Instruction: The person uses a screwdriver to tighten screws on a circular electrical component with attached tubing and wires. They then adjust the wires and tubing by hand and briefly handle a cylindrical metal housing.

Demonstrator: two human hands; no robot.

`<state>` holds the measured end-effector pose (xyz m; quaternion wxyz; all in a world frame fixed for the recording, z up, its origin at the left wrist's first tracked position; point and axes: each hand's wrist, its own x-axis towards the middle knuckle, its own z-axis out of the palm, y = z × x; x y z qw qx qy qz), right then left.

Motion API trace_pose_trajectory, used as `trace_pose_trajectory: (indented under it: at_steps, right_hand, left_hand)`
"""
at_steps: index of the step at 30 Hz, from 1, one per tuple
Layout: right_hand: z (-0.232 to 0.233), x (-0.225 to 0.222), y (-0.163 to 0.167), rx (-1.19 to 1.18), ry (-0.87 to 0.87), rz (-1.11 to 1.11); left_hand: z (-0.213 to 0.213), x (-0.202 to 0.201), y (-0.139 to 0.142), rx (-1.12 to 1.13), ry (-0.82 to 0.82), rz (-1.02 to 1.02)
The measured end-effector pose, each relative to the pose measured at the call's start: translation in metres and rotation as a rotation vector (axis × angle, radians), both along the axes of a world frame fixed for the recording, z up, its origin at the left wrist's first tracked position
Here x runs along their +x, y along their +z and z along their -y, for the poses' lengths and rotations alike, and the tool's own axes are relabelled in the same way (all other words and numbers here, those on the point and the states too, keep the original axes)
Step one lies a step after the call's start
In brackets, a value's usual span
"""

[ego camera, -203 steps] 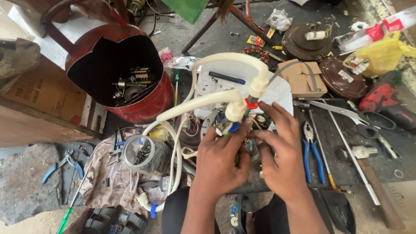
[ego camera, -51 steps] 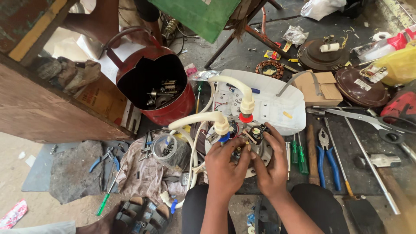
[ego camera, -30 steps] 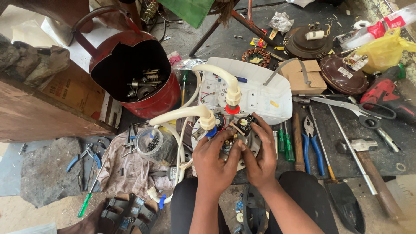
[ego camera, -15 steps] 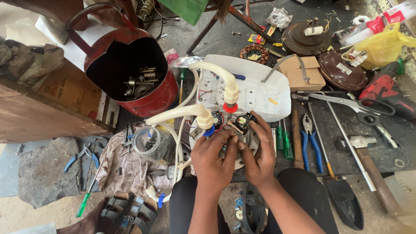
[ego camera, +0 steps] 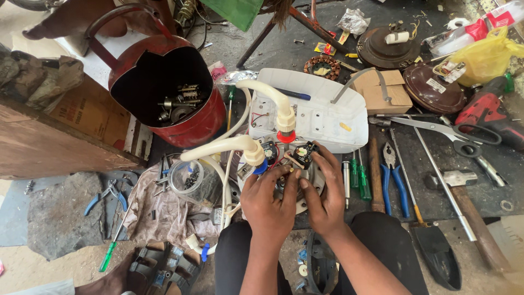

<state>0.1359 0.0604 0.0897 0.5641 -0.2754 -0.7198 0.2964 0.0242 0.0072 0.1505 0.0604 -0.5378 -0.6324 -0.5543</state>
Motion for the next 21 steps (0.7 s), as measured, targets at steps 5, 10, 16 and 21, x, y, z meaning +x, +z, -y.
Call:
trace_pose_trajectory:
  at_steps: [5, 10, 16, 21]
  right_hand:
    - [0.0001, -0.0012, -0.0025, -0.023, 0.002, -0.008]
    - [-0.0003, -0.0014, -0.0038, -0.014, -0.021, 0.004]
    - [-0.0023, -0.0004, -0.0048, -0.053, -0.019, -0.017]
    - [-0.0028, 0.0008, -0.0078, -0.054, -0.021, -0.024]
  left_hand:
    - [0.0057, -0.0013, -0.0007, 0.016, -0.056, -0.024]
    - [0.0023, 0.0008, -0.0023, -0.019, -0.005, -0.029]
    - [-0.0003, 0.0036, -0.0030, -0.020, -0.027, -0.019]
    - [0.0010, 0.0060, -0.0033, -0.044, -0.042, -0.040]
